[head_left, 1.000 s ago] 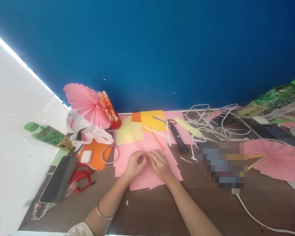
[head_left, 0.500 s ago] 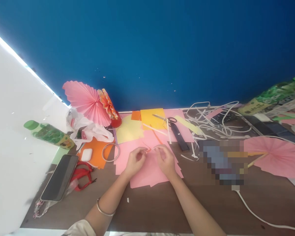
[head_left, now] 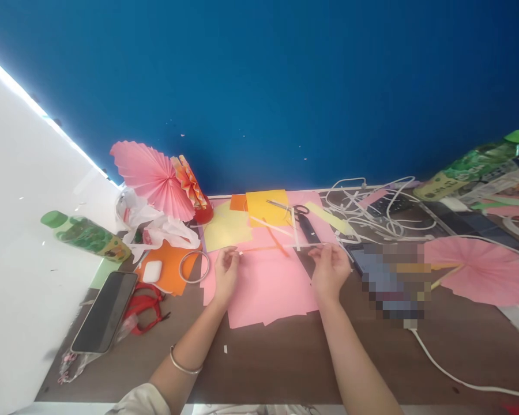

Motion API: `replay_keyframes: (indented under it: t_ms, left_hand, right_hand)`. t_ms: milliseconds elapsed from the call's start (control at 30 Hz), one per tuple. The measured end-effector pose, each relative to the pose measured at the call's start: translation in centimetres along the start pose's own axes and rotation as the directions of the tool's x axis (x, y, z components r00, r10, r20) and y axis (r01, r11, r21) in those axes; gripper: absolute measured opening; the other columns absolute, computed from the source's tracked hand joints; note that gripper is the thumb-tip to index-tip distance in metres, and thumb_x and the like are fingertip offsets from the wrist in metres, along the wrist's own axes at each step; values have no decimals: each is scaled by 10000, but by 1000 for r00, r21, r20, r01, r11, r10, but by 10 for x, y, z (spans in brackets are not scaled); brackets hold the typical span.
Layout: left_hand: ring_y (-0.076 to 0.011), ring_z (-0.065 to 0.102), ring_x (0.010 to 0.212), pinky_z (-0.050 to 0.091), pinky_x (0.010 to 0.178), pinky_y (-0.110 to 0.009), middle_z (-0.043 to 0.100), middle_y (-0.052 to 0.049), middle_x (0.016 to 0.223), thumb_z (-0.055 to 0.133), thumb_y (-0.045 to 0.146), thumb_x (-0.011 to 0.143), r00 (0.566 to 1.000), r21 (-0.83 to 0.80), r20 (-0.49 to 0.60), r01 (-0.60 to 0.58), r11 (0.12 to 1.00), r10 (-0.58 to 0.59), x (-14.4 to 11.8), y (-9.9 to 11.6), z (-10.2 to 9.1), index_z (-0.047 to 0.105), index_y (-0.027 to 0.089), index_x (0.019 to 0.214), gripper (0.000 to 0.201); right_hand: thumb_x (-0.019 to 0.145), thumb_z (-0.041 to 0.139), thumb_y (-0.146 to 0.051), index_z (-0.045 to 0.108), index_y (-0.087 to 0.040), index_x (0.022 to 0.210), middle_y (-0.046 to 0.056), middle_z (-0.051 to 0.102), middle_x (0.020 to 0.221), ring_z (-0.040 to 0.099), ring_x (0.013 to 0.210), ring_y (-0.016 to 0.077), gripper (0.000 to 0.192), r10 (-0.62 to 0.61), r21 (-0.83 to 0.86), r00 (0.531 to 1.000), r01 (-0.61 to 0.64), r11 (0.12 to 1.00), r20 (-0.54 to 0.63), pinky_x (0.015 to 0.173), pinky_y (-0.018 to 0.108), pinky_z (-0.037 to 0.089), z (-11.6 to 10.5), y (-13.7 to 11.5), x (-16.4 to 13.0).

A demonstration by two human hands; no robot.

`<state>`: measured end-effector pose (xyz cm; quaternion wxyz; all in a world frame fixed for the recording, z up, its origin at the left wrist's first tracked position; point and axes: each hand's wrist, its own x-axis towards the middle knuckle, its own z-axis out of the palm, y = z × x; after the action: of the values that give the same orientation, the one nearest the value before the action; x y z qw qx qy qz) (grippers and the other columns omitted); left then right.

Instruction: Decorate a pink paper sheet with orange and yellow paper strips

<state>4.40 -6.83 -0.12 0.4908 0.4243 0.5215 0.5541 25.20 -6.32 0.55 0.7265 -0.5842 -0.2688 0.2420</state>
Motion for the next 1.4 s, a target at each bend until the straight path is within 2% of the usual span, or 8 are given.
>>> replay_keyframes:
  t_ms: [300, 433, 500, 633, 767, 800, 1033, 1400]
  left_hand:
    - [-130, 626, 778, 489, 783, -283, 617, -30, 788, 534, 380, 825, 998, -19, -50, -38, 999, 37, -3, 6, 3, 521, 172, 917, 228]
    - [-152, 648, 818, 488, 820, -312, 652, -45, 802, 550, 383, 818, 999, -36, -26, -32, 999, 31, -5, 9, 4, 522, 167, 965, 263]
    - [-160, 657, 833, 483, 842, -329, 673, -51, 809, 571, 375, 807, 999, -65, 3, -32, 997, 32, -6, 9, 5, 517, 163, 989, 285]
    - [-175, 671, 811, 491, 840, -347, 697, -67, 795, 610, 376, 778, 997, -97, 65, -23, 995, 29, -8, 10, 7, 528, 153, 958, 298]
    - [-185, 677, 788, 513, 804, -343, 704, -77, 798, 643, 382, 745, 985, -86, 171, 2, 996, 13, -11, 14, 10, 545, 151, 921, 306]
    - [-187, 677, 796, 516, 799, -339, 705, -78, 802, 648, 381, 741, 981, -78, 194, 0, 997, 15, -12, 15, 10, 549, 154, 919, 306]
    - [-201, 666, 879, 509, 831, -342, 707, -98, 886, 629, 353, 761, 963, -24, 265, -49, 998, 54, -15, 14, 10, 547, 159, 952, 284]
    - [-210, 670, 898, 530, 829, -350, 709, -84, 924, 576, 265, 790, 956, 88, 277, -129, 988, 100, -18, 8, 8, 563, 183, 998, 223]
  right_hand:
    - [744, 588, -459, 436, -202, 840, -33, 544, 669, 606, 635, 124, 314, 47, 166, 952, 4, 986, -304, 760, 404, 533, -22, 5, 33]
    - [786, 539, -431, 506, -140, 1034, 128, 555, 1037, 592, 957, 218, 383, -173, -150, 958, 141, 979, -230, 881, 476, 465, -22, 6, 29]
    - [779, 569, -375, 501, -112, 1139, 202, 430, 1237, 475, 1146, 283, 451, -379, -384, 919, 312, 869, -111, 929, 504, 419, -16, 5, 20]
    - [788, 580, -219, 509, -151, 1173, 181, 504, 1147, 479, 1134, 287, 397, -671, -456, 717, 669, 587, 189, 904, 494, 439, 0, 0, -11]
    - [780, 575, -85, 577, -225, 1057, 81, 631, 911, 605, 907, 212, 311, -663, -92, 352, 915, 394, 661, 786, 385, 527, 11, -1, -47]
    - [782, 570, -72, 576, -216, 1062, 85, 637, 921, 608, 909, 211, 316, -651, -52, 326, 914, 403, 685, 779, 383, 535, 13, 0, -53]
    - [814, 531, -71, 576, -193, 1104, 100, 648, 976, 609, 968, 212, 317, -612, -44, 373, 875, 483, 697, 821, 385, 549, 16, 7, -63]
    - [809, 535, -74, 584, -186, 1114, 109, 649, 986, 610, 957, 207, 328, -614, -34, 356, 881, 472, 704, 816, 374, 553, 16, 3, -61]
